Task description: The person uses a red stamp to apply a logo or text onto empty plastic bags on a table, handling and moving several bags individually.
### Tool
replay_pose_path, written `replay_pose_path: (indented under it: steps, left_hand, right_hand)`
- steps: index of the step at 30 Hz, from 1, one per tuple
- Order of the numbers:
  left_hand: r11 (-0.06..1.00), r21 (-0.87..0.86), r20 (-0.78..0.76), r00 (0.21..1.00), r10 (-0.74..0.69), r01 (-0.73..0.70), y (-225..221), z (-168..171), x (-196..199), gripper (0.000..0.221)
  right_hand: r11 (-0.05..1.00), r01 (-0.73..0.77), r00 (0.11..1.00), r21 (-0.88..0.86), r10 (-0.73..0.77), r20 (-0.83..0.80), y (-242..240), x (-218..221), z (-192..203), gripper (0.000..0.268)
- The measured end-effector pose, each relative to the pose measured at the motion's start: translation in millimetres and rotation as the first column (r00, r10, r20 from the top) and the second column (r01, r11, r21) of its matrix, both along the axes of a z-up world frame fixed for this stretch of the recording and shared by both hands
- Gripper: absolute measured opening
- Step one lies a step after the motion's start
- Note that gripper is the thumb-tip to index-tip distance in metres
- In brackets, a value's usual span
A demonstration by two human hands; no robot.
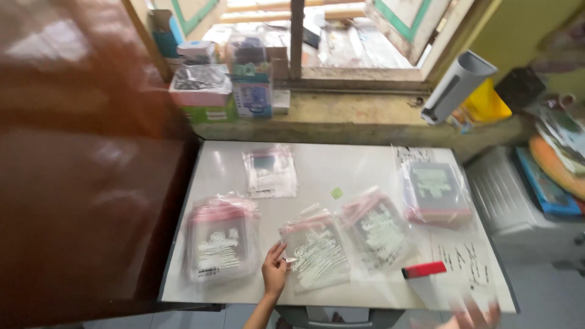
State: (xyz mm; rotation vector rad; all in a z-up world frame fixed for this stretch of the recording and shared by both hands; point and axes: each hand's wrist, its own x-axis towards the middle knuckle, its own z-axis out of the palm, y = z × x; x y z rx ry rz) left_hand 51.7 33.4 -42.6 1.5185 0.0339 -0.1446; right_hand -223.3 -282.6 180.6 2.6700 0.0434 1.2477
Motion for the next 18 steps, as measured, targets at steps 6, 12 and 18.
replay_pose_path:
  steps: [6,12,18]
  left_hand:
    - [0.981,0.088,0.151,0.971,-0.187,0.175,-4.9,22.6,16.3,0.047]
    - [0.968,-0.009,0.204,0.948,-0.245,0.252,-26.1,34.8,41.8,0.046]
    - [0.964,0.074,0.462,0.848,-0.260,0.255,-33.6,24.7,47.2,0.064]
  right_hand:
    - [0.579,0.795,0.502,0.179,-0.464,-0.730,-33.0,51.1,-86.4,0.097]
    - [0.557,0.528,0.847,0.641,-0.292,-0.444,-39.0,53.4,-128.1,0.093]
    - [0.562,0.373,0.924,0.738,-0.292,-0.246,-41.7,63.8,-145.8,0.079]
